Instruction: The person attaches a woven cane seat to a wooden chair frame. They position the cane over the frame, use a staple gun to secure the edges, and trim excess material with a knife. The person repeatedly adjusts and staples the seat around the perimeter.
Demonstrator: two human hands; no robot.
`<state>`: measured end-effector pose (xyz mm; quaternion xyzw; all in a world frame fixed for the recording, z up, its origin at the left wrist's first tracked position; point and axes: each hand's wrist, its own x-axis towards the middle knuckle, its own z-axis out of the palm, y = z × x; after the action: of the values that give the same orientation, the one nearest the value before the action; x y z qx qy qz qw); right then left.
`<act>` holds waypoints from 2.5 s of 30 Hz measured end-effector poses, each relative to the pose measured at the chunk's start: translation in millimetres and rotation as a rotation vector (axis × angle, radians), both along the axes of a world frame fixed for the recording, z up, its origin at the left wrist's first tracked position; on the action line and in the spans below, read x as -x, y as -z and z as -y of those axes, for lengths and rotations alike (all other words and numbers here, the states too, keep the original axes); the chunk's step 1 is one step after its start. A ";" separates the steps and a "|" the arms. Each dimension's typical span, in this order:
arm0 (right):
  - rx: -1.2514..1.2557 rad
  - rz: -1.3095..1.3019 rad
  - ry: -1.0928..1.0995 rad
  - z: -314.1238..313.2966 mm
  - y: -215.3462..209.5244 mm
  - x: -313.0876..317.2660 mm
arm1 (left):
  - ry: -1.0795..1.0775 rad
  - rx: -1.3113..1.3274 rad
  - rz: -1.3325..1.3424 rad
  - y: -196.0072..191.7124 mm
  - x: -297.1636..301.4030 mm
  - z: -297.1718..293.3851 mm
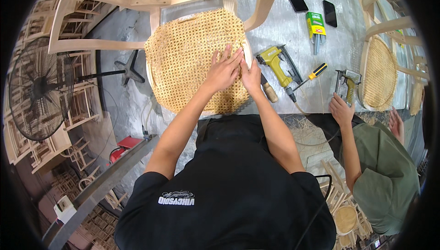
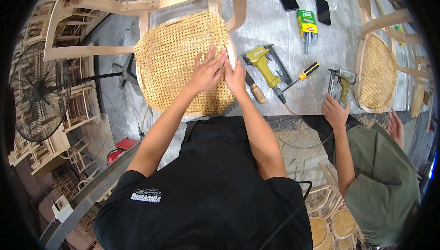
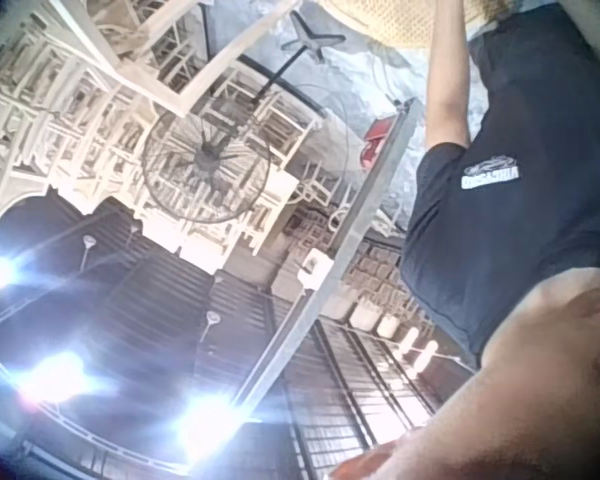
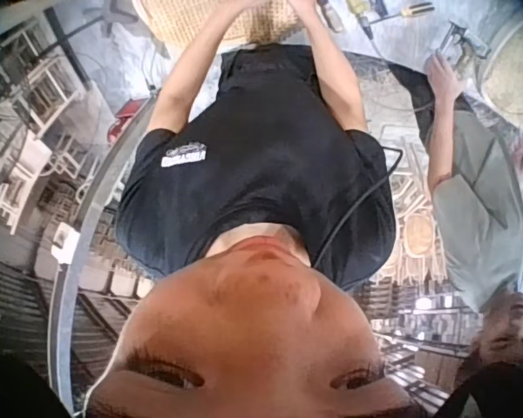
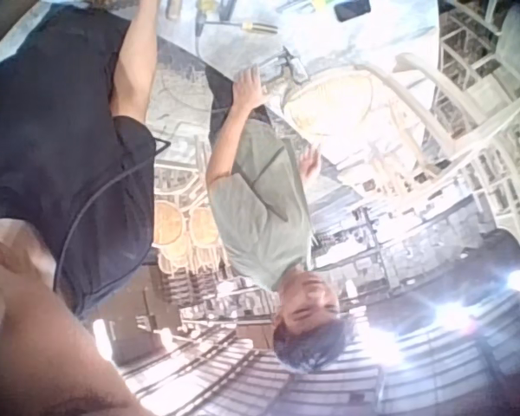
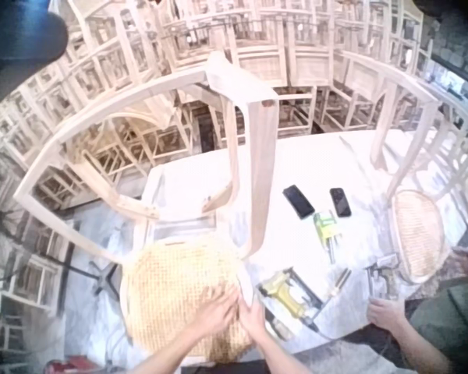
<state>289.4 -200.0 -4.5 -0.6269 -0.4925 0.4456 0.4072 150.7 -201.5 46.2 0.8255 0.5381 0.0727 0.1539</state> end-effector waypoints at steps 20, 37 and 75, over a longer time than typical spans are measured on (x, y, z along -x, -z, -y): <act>-0.077 -0.087 0.012 1.8 0.2 1.5 | -0.154 0.024 0.101 12.4 -14.1 22.4; 0.058 -0.207 -0.032 -2.1 10.6 -5.7 | -0.124 0.050 0.040 9.1 -21.6 22.9; 0.147 -0.343 0.025 -5.9 3.2 -1.0 | -0.105 -0.072 0.069 14.4 -14.2 13.9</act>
<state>290.4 -194.1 -7.7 -0.5760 -0.3738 0.5758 0.4439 165.0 -215.5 31.8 0.7983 0.5719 0.1282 0.1387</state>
